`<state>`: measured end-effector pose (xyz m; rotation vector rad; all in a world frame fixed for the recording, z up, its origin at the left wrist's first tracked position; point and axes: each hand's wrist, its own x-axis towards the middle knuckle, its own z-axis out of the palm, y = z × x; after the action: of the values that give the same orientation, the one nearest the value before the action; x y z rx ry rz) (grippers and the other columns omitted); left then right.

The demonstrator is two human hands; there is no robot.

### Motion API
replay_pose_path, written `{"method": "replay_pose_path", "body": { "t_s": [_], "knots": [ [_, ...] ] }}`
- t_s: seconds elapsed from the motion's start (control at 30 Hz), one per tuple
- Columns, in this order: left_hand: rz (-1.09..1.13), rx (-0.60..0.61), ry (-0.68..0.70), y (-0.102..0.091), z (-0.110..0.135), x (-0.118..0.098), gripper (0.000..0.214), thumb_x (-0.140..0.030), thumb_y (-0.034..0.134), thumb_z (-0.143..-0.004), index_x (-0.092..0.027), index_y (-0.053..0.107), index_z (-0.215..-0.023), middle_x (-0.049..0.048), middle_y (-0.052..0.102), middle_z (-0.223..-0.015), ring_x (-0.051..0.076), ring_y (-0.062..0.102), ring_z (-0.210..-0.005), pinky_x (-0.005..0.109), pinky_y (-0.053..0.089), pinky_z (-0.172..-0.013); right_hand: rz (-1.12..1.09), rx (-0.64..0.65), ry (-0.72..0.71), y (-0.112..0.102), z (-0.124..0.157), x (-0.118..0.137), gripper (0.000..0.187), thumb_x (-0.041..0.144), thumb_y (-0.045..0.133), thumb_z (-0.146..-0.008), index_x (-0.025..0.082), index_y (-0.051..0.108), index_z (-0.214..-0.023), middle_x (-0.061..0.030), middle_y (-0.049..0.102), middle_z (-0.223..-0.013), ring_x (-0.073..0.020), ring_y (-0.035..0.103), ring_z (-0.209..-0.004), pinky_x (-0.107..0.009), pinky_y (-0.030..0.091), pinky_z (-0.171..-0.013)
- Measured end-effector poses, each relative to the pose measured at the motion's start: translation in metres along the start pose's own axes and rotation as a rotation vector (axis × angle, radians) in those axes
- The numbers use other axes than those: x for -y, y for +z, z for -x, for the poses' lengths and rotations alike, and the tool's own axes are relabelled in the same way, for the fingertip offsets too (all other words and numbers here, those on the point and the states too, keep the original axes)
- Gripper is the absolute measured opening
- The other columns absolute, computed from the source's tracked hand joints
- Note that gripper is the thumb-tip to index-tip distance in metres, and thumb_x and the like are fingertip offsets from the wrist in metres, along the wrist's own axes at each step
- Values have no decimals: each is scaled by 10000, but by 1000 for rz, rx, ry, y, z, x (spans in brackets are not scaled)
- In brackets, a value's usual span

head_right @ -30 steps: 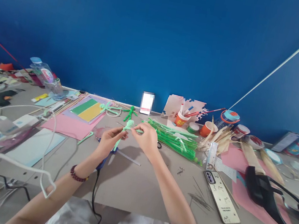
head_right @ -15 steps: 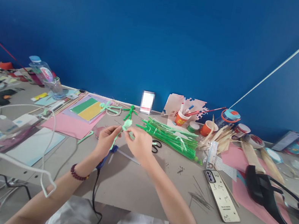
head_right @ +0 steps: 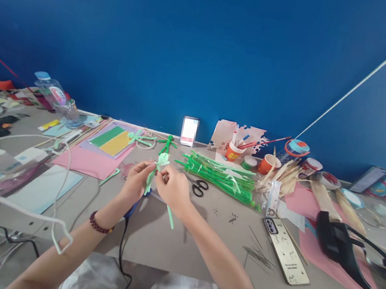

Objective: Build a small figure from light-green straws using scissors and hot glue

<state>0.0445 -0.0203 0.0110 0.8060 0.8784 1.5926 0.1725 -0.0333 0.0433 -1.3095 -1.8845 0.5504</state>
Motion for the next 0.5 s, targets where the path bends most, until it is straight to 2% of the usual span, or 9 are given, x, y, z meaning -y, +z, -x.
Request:
{"method": "replay_pose_path", "body": {
  "t_s": [0.13, 0.27, 0.5],
  "knots": [
    [-10, -2, 1, 0, 1, -1, 195, -297, 749, -625, -178, 627, -719, -25, 599, -683, 73, 546, -626, 189, 424, -618, -39, 26, -21, 3, 1, 1, 193, 304, 473, -813, 202, 497, -651, 45, 500, -483, -94, 428, -437, -196, 297, -472],
    [-39, -21, 74, -1, 3, 0, 196, -285, 732, -646, -204, 613, -780, -30, 604, -747, 81, 567, -687, 193, 440, -648, -49, 39, -29, 5, 3, 3, 164, 289, 481, -808, 209, 504, -666, 55, 493, -467, -92, 430, -425, -194, 314, -473],
    [-311, -48, 177, -3, 7, 3, 208, -342, 675, -705, -175, 670, -830, 51, 674, -835, 166, 613, -794, 286, 485, -745, -1, 21, -46, 7, 6, 5, 142, 262, 454, -818, 211, 516, -701, 52, 511, -483, -96, 447, -430, -194, 314, -477]
  ]
}}
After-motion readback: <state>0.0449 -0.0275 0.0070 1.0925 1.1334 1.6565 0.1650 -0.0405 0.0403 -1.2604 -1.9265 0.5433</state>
